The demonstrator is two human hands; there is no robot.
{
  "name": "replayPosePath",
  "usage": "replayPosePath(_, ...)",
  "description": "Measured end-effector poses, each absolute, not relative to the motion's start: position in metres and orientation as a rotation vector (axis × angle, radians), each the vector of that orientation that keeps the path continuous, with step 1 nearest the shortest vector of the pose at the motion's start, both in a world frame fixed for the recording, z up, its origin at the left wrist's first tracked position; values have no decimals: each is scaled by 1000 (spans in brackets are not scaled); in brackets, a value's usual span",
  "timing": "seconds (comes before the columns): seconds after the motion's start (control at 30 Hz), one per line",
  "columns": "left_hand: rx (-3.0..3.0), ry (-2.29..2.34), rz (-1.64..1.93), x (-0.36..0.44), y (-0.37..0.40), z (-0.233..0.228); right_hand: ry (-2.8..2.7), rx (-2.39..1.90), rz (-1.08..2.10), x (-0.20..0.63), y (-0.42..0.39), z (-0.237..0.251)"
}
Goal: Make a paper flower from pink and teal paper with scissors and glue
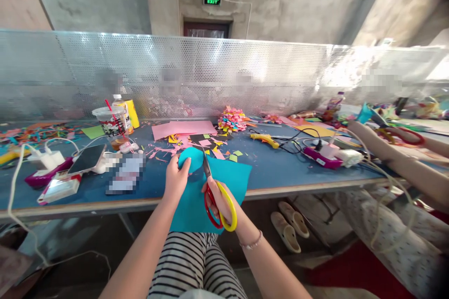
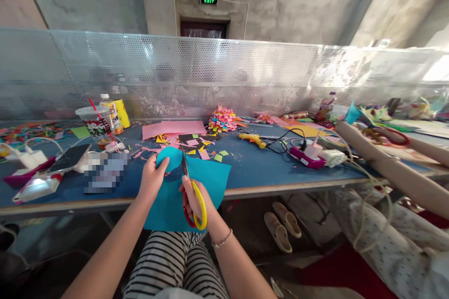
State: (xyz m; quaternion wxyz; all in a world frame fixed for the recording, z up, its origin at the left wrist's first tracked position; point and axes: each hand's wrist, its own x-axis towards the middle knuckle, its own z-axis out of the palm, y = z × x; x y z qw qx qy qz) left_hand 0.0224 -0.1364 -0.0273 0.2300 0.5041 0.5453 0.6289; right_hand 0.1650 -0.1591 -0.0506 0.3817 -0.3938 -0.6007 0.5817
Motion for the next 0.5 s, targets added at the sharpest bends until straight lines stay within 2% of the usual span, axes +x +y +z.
replayPosePath(0.33, 1489, 1508, 1716, 23, -136, -34, -1436, -890, 1614, 166, -158, -44)
replayPosePath(0.5, 1429, 1456, 1749, 18, -138, -24, -1518, -976, 1523, 163, -158, -39)
